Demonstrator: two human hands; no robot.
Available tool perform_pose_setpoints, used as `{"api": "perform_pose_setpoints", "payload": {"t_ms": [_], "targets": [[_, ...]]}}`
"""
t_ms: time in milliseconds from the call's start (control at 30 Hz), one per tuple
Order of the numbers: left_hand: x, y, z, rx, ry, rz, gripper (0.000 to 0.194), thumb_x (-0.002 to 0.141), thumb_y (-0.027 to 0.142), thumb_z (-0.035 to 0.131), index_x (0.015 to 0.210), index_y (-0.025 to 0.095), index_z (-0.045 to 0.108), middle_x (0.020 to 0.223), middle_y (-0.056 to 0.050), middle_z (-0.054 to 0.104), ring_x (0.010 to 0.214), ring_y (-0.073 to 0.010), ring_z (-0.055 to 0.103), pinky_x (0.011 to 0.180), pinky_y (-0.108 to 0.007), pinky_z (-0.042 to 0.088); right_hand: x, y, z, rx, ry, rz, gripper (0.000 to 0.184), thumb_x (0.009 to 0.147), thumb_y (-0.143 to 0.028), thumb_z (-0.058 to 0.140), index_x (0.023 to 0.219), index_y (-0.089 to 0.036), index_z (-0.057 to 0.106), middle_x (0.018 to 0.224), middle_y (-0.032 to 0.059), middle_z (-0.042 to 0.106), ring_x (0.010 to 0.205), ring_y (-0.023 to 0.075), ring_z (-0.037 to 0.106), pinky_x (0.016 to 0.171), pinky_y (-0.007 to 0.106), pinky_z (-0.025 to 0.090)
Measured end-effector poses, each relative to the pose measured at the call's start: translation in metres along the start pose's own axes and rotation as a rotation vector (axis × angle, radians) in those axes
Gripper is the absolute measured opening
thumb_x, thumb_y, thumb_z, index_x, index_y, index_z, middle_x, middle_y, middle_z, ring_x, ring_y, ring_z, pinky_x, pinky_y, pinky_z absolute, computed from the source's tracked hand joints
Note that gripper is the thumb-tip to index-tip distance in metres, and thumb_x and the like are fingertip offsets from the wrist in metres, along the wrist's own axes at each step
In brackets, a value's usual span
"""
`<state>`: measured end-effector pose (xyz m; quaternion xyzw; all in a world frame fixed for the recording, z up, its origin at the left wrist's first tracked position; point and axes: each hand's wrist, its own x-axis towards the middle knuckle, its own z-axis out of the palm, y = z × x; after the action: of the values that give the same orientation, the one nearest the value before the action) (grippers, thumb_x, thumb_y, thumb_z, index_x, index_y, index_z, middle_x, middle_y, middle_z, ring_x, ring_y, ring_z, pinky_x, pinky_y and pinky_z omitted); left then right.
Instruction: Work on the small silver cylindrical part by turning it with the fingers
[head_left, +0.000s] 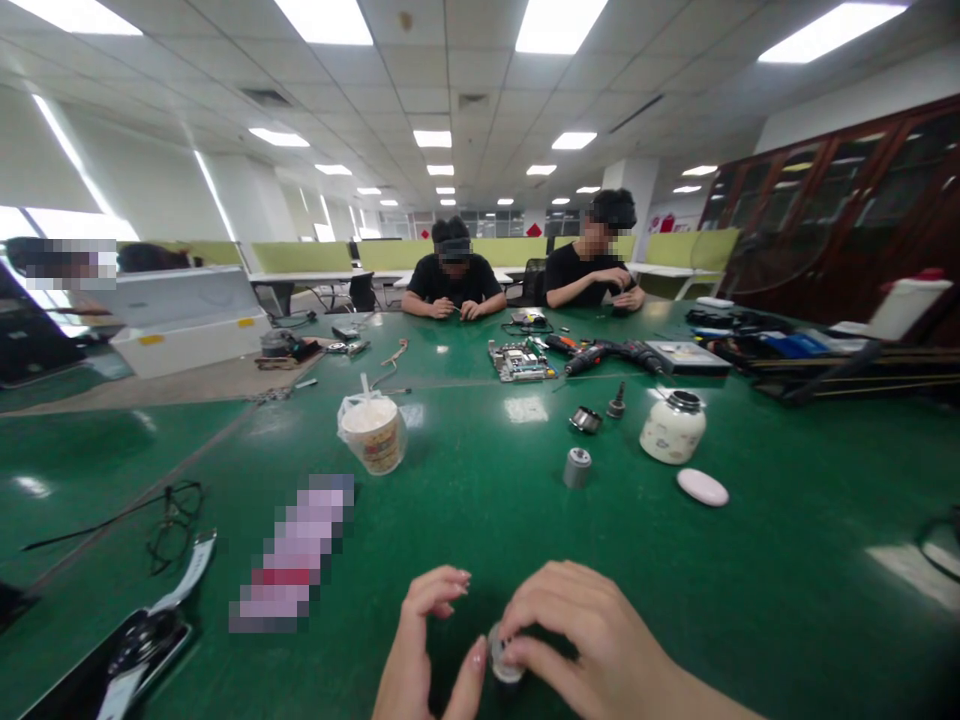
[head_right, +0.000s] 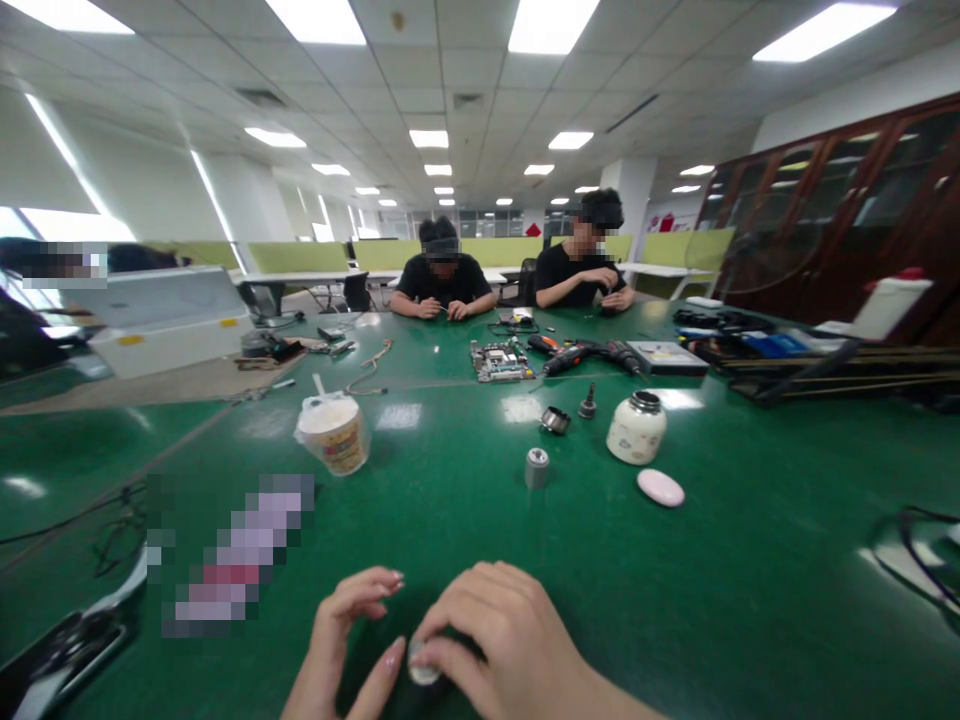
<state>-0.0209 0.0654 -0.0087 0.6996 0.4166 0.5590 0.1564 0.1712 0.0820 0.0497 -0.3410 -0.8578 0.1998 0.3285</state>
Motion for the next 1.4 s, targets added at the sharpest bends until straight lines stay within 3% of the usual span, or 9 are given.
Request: {"api": "perform_pose_setpoints", "payload": {"t_ms": [133,233,300,467,700,933,1133,1400], "targets": [[-0.001,0.004,-0.005,-0.007,-0.08,0.016,0.037,0.083,0.009,0.051,0.116,0.025,0.051,0.115,-0.009,0.058,0.108,-0.0257,0.057,0.086,-0.037,0.048,-0.002,0.002,0.002,0.083,-0.031,0.082,0.01,0.087,-0.03,0.073,0.094,-0.024,0.07,0.091,-0.0009,0.075,0.086,0.0171,0.068,0.079,0.028,0.046],[0.002,0.011,-0.01,0.026,-0.136,0.025,0.037,0.08,0.012,0.059,0.113,0.026,0.056,0.116,-0.008,0.056,0.111,-0.0277,0.054,0.095,-0.043,0.043,-0.009,0.006,0.01,0.17,-0.035,0.195,0.053,0.068,-0.034,0.088,0.113,-0.025,0.062,0.102,0.0002,0.073,0.093,0.02,0.066,0.083,0.031,0.047],[0.004,0.014,-0.012,0.059,-0.168,0.019,0.034,0.079,0.013,0.063,0.109,0.028,0.061,0.118,-0.007,0.055,0.112,-0.0286,0.051,0.094,-0.043,0.042,-0.014,0.011,0.017,0.211,-0.045,0.262,0.063,0.063,-0.03,0.09,0.117,-0.025,0.059,0.105,0.0007,0.071,0.095,0.0208,0.065,0.085,0.032,0.047],[0.008,0.017,-0.014,0.117,-0.221,-0.001,0.029,0.081,0.013,0.064,0.101,0.034,0.07,0.123,-0.005,0.054,0.113,-0.0289,0.047,0.09,-0.042,0.042,-0.016,0.018,0.026,0.217,-0.093,0.279,0.036,0.07,-0.024,0.084,0.099,-0.023,0.064,0.096,-0.0003,0.068,0.092,0.02,0.061,0.081,0.032,0.045],[0.011,0.012,-0.013,0.108,-0.291,-0.038,0.023,0.083,0.02,0.07,0.099,0.036,0.074,0.115,-0.006,0.06,0.11,-0.0285,0.052,0.086,-0.042,0.048,-0.014,0.017,0.024,0.219,-0.088,0.237,0.031,0.073,-0.031,0.083,0.097,-0.022,0.065,0.093,0.0001,0.069,0.089,0.0198,0.06,0.079,0.031,0.043],[0.029,0.015,-0.018,0.097,-0.186,-0.064,0.012,0.086,0.027,0.07,0.091,0.035,0.077,0.105,-0.005,0.063,0.105,-0.0273,0.054,0.084,-0.041,0.047,-0.008,0.021,0.021,0.167,-0.067,0.163,0.034,0.077,-0.034,0.082,0.105,-0.023,0.066,0.098,0.0007,0.072,0.09,0.0201,0.062,0.082,0.033,0.043],[0.051,-0.016,-0.028,0.315,-0.095,-0.113,0.012,0.087,0.033,0.069,0.094,0.034,0.079,0.103,-0.005,0.062,0.105,-0.0276,0.053,0.094,-0.047,0.043,0.003,0.03,0.017,0.021,-0.025,0.186,0.036,0.079,-0.034,0.08,0.112,-0.025,0.067,0.1,0.0022,0.072,0.092,0.022,0.061,0.083,0.036,0.044],[0.048,-0.046,-0.035,0.637,-0.227,-0.182,0.01,0.083,0.035,0.074,0.089,0.038,0.081,0.104,-0.006,0.062,0.101,-0.0312,0.051,0.088,-0.053,0.044,-0.002,0.037,0.017,-0.006,-0.043,0.134,0.031,0.088,-0.028,0.069,0.118,-0.021,0.063,0.113,0.0071,0.069,0.106,0.0234,0.06,0.094,0.039,0.046]]}}
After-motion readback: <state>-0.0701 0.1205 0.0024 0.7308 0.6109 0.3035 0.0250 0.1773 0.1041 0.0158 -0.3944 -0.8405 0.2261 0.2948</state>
